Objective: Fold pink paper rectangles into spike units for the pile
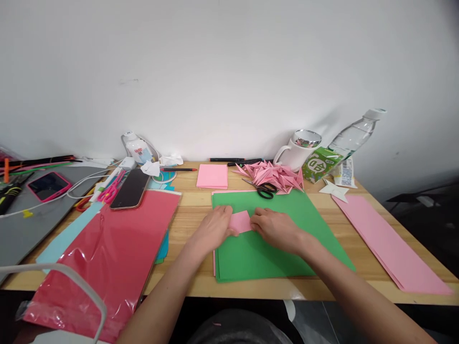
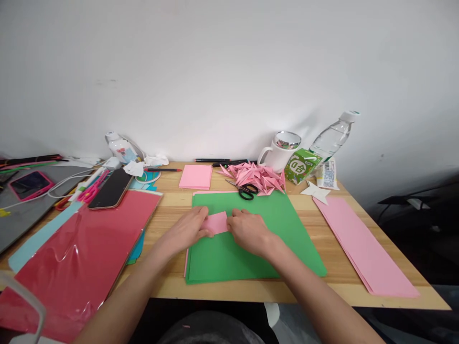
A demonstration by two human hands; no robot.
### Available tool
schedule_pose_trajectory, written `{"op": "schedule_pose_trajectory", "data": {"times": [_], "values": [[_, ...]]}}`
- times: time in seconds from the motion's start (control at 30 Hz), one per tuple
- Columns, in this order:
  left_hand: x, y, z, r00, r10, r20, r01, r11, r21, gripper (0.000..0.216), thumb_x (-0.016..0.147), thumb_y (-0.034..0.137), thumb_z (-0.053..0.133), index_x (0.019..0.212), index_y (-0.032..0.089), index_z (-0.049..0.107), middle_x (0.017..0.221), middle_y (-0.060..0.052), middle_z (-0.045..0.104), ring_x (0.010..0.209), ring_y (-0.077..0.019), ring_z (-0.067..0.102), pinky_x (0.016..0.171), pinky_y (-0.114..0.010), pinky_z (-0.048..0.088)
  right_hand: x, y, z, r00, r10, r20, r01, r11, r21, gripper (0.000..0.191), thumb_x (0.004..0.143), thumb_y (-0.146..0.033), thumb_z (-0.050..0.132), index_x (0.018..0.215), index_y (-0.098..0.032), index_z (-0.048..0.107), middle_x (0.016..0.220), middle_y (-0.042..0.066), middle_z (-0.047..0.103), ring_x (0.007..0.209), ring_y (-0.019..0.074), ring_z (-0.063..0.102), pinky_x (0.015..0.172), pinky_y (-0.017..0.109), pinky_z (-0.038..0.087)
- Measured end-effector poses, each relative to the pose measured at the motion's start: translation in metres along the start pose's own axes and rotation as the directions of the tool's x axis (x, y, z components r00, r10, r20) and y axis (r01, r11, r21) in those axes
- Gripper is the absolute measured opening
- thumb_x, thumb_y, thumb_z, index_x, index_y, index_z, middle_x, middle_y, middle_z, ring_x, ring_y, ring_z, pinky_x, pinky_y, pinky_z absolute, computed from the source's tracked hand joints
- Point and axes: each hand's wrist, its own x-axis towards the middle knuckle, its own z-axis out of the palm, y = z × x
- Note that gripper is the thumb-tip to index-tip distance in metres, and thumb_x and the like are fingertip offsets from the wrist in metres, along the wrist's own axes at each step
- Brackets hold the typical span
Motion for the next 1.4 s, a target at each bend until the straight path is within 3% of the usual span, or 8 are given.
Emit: {"op": "schedule_pose_trajectory", "data": {"times": [0.23,0.3,0.37,0.43,0.47,0.6,1.0,1.4], "values": [[0.007,0.005,0.013,0.997,-0.013,-0.082,0.023,0.993,0.116,0.028,0.078,0.037,0.063,0.087,0.016,0.047,0.085,-0.007,0.058,0.085,-0.0259,0.055,0.068,-0.033,0.039,-0.002,-0.004,-0.013,0.992,0.125,0.022,-0.125,0.992,-0.015,0.022,0.082,-0.01,0.041,0.075,-0.014,0.061,0.081,0.012,0.064,0.072,0.0215,0.062,0.058,0.026,0.035],[0.008,0.004,0.015,0.996,-0.004,-0.09,0.016,0.991,0.133,0.028,0.078,0.038,0.062,0.088,0.015,0.049,0.084,-0.006,0.058,0.084,-0.0253,0.055,0.068,-0.033,0.04,0.001,-0.01,-0.012,0.985,0.153,-0.079,-0.143,0.982,0.125,0.02,0.082,-0.01,0.041,0.074,-0.015,0.058,0.073,0.01,0.064,0.068,0.0195,0.062,0.057,0.025,0.036],[0.007,0.001,0.016,0.995,0.027,-0.094,-0.012,0.988,0.155,0.027,0.08,0.04,0.06,0.088,0.015,0.051,0.085,-0.006,0.057,0.085,-0.0247,0.055,0.07,-0.033,0.04,0.009,-0.015,-0.005,0.984,0.09,-0.153,-0.021,0.913,0.407,0.021,0.086,-0.013,0.036,0.076,-0.016,0.055,0.067,0.005,0.063,0.06,0.0142,0.059,0.056,0.023,0.038],[0.007,-0.002,0.017,0.993,0.068,-0.094,-0.051,0.984,0.173,0.027,0.082,0.042,0.056,0.088,0.015,0.053,0.086,-0.007,0.056,0.086,-0.0242,0.054,0.071,-0.033,0.04,0.017,-0.018,0.005,0.997,-0.007,-0.079,0.055,0.773,0.632,0.02,0.086,-0.012,0.034,0.076,-0.017,0.051,0.063,0.001,0.06,0.051,0.0105,0.056,0.052,0.02,0.039],[0.006,-0.003,0.018,0.992,0.085,-0.093,-0.067,0.982,0.178,0.028,0.083,0.043,0.054,0.087,0.015,0.054,0.087,-0.007,0.056,0.086,-0.0241,0.054,0.071,-0.033,0.04,0.021,-0.019,0.01,0.999,-0.004,-0.053,0.038,0.76,0.649,0.02,0.084,-0.01,0.034,0.073,-0.016,0.049,0.06,0.0,0.058,0.047,0.0094,0.055,0.049,0.019,0.039],[0.005,-0.005,0.018,0.992,0.082,-0.097,-0.063,0.98,0.187,0.031,0.082,0.047,0.054,0.087,0.017,0.058,0.086,-0.006,0.053,0.088,-0.0246,0.052,0.07,-0.033,0.041,0.027,-0.019,0.021,0.999,0.02,-0.047,0.016,0.751,0.66,0.02,0.08,-0.006,0.033,0.074,-0.016,0.049,0.062,-0.002,0.056,0.046,0.0075,0.054,0.046,0.017,0.039],[-0.007,-0.024,0.009,0.993,0.059,-0.104,-0.047,0.992,0.117,0.035,0.071,0.053,0.064,0.078,0.019,0.057,0.087,-0.004,0.046,0.087,-0.0223,0.048,0.068,-0.031,0.039,0.023,-0.03,0.018,0.98,0.137,-0.146,-0.03,0.821,0.57,0.018,0.08,-0.008,0.039,0.072,-0.015,0.054,0.065,-0.001,0.057,0.045,0.007,0.046,0.052,0.021,0.03],[-0.023,-0.035,0.002,0.994,0.042,-0.102,-0.041,0.999,0.007,0.033,0.065,0.043,0.073,0.079,0.021,0.053,0.088,-0.001,0.044,0.087,-0.02,0.046,0.074,-0.029,0.038,0.023,-0.025,0.022,0.986,0.118,-0.121,-0.011,0.761,0.648,0.018,0.08,-0.011,0.038,0.079,-0.016,0.055,0.064,-0.003,0.056,0.04,0.0062,0.049,0.046,0.019,0.036]]}}
